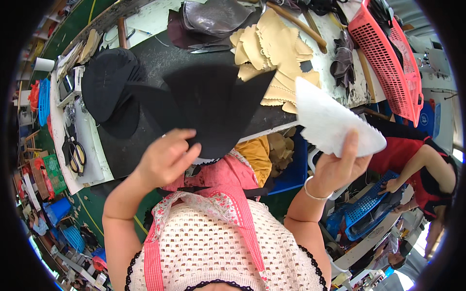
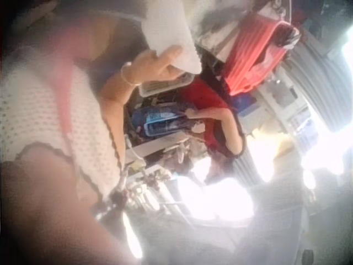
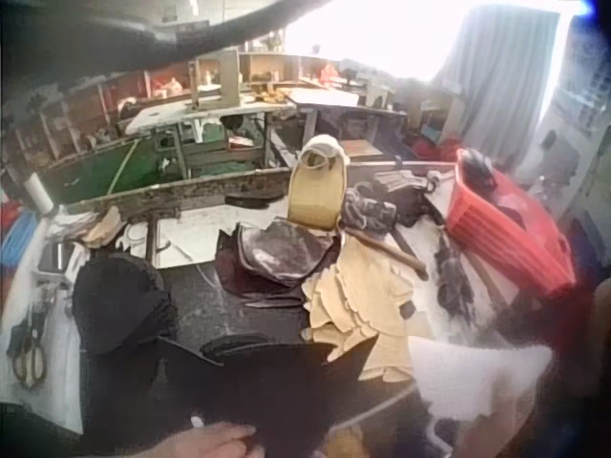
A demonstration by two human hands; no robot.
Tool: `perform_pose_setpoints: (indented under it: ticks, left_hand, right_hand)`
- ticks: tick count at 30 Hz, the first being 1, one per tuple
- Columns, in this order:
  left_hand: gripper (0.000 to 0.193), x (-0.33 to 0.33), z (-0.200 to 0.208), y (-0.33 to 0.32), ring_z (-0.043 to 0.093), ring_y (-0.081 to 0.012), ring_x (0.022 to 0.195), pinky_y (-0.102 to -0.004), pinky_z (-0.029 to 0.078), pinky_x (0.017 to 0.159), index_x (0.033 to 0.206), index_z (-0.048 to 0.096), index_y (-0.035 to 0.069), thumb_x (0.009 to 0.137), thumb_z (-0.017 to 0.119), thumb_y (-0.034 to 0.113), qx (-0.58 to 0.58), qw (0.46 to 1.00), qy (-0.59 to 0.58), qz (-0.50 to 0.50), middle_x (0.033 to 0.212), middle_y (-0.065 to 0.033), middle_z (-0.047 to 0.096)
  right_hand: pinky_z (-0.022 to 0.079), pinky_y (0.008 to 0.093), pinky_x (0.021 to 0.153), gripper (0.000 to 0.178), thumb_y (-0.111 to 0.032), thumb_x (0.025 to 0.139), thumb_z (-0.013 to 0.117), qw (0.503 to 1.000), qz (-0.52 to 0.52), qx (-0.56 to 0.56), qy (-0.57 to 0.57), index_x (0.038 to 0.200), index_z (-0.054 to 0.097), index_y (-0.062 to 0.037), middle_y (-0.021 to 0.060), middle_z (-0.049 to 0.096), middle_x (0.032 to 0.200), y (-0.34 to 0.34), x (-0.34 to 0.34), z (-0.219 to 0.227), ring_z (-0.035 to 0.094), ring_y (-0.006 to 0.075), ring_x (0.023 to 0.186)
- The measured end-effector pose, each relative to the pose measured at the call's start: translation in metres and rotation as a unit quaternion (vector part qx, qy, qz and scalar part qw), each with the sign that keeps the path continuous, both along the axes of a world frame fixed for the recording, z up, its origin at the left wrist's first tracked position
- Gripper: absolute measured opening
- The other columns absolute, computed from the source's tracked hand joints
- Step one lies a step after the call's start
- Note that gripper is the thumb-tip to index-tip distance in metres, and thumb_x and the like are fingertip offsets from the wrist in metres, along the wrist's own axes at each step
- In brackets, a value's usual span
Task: The person assembles shoe upper components by hand, aligning and pressing padding inserts onto each shoe piece, and arranging the assembled parts on the workstation.
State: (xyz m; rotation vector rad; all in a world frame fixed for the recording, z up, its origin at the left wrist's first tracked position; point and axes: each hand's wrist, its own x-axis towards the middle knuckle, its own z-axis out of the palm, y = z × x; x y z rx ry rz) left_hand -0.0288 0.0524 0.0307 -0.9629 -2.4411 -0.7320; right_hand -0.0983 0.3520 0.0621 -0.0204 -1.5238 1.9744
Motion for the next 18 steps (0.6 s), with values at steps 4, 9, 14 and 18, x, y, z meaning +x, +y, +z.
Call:
perform_pose_setpoints:
  ticks: [4, 9, 14, 18]
  left_hand:
    - [0.040, 0.026, -0.036, -0.010, 0.062, -0.0303, 0.094, -0.0369, 0.052, 0.083, 0.105, 0.059, -0.003, 0.071, 0.073, 0.012, 0.001, 0.987, -0.160, -0.006, 0.092, -0.0146, 0.055]
    - [0.047, 0.037, -0.032, -0.002, 0.063, -0.0130, 0.078, -0.0253, 0.050, 0.068, 0.108, 0.056, -0.005, 0.075, 0.078, 0.022, 0.521, 0.727, -0.429, 0.129, 0.091, -0.0099, 0.065]
    - [0.017, 0.034, -0.045, 0.000, 0.051, -0.0054, 0.054, -0.0209, 0.040, 0.048, 0.084, 0.063, -0.004, 0.081, 0.071, 0.011, 0.387, 0.807, -0.338, 0.290, 0.065, -0.0041, 0.056]
    - [0.020, 0.031, -0.046, -0.001, 0.047, -0.0065, 0.049, -0.0231, 0.036, 0.046, 0.071, 0.060, -0.004, 0.080, 0.071, 0.010, 0.347, 0.828, -0.330, 0.291, 0.061, -0.0051, 0.052]
  right_hand:
    - [0.052, 0.0291, 0.075, 0.017, 0.001, 0.087, 0.061, 0.980, 0.166, 0.005, -0.112, 0.103, 0.058, 0.0010, 0.0094, 0.065, 0.096, -0.046, 0.004, -0.021, 0.063, 0.0148, 0.084]
    - [0.049, 0.0239, 0.073, 0.014, -0.003, 0.088, 0.063, 0.877, 0.427, 0.029, -0.216, 0.100, 0.059, 0.0011, 0.0038, 0.064, 0.093, -0.097, 0.020, -0.040, 0.061, 0.0089, 0.082]
    - [0.045, 0.0235, 0.050, 0.011, -0.007, 0.081, 0.069, 0.796, 0.339, 0.481, -0.145, 0.084, 0.063, 0.0018, 0.0061, 0.061, 0.074, -0.099, 0.020, -0.047, 0.058, 0.0107, 0.056]
    - [0.043, 0.0261, 0.045, 0.011, -0.006, 0.077, 0.070, 0.810, 0.343, 0.467, -0.092, 0.079, 0.062, 0.0016, 0.0080, 0.057, 0.072, -0.096, 0.024, -0.058, 0.055, 0.0157, 0.049]
